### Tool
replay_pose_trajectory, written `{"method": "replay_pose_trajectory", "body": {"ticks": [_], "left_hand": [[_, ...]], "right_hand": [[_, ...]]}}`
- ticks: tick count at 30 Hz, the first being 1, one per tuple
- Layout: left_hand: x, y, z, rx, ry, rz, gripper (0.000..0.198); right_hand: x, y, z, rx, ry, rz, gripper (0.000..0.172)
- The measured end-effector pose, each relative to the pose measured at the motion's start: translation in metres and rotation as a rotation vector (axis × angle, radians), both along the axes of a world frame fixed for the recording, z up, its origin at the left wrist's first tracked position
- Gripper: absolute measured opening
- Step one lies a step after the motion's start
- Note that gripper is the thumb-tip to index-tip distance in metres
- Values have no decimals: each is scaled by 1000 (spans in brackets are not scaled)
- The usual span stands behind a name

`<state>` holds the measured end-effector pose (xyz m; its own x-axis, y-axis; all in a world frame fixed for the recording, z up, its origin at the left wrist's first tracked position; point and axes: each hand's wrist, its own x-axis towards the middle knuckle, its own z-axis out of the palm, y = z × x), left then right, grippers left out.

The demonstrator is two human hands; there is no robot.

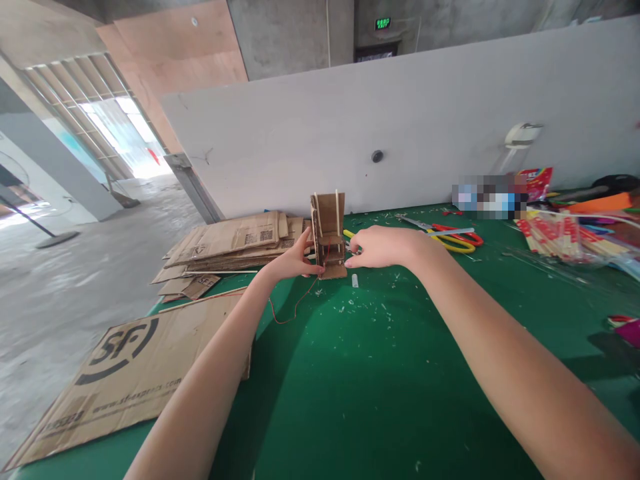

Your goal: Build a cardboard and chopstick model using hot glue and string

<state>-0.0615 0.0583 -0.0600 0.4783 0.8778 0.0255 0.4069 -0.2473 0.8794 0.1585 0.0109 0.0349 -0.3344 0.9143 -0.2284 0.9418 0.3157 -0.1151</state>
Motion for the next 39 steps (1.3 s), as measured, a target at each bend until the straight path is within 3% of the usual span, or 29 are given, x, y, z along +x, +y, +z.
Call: {"method": "replay_pose_trajectory", "body": {"ticks": [4, 7, 10, 12, 15, 17, 20, 23, 31, 39], "left_hand": [[-11, -2, 10, -33, 139, 9, 127], [-27, -7, 32, 9, 388, 73, 102], [-48, -12, 58, 257, 579, 303, 57], [-63, -13, 67, 429, 628, 484, 51], [-82, -9, 62, 642, 881, 658, 59], [-92, -5, 49, 607, 1027, 584, 64], [-103, 1, 30, 566, 1074, 473, 48], [-109, 0, 21, 598, 1106, 430, 41], [-103, -4, 36, 778, 1211, 391, 39], [-91, 19, 47, 924, 1207, 473, 35]], "right_hand": [[0, -3, 2, -37, -38, 10, 36], [1, -5, 4, -36, -37, 4, 37], [3, -7, 6, -28, -21, 9, 38], [3, -9, 8, -26, -22, 22, 38], [4, -10, 10, -40, -25, 52, 38], [4, -9, 9, -58, -2, 71, 39], [5, -5, 8, -87, -9, 55, 37], [4, -3, 8, -87, -67, -3, 34], [-2, -7, 16, -80, -6, 63, 35], [-7, -18, 18, -43, 11, 121, 33]]}}
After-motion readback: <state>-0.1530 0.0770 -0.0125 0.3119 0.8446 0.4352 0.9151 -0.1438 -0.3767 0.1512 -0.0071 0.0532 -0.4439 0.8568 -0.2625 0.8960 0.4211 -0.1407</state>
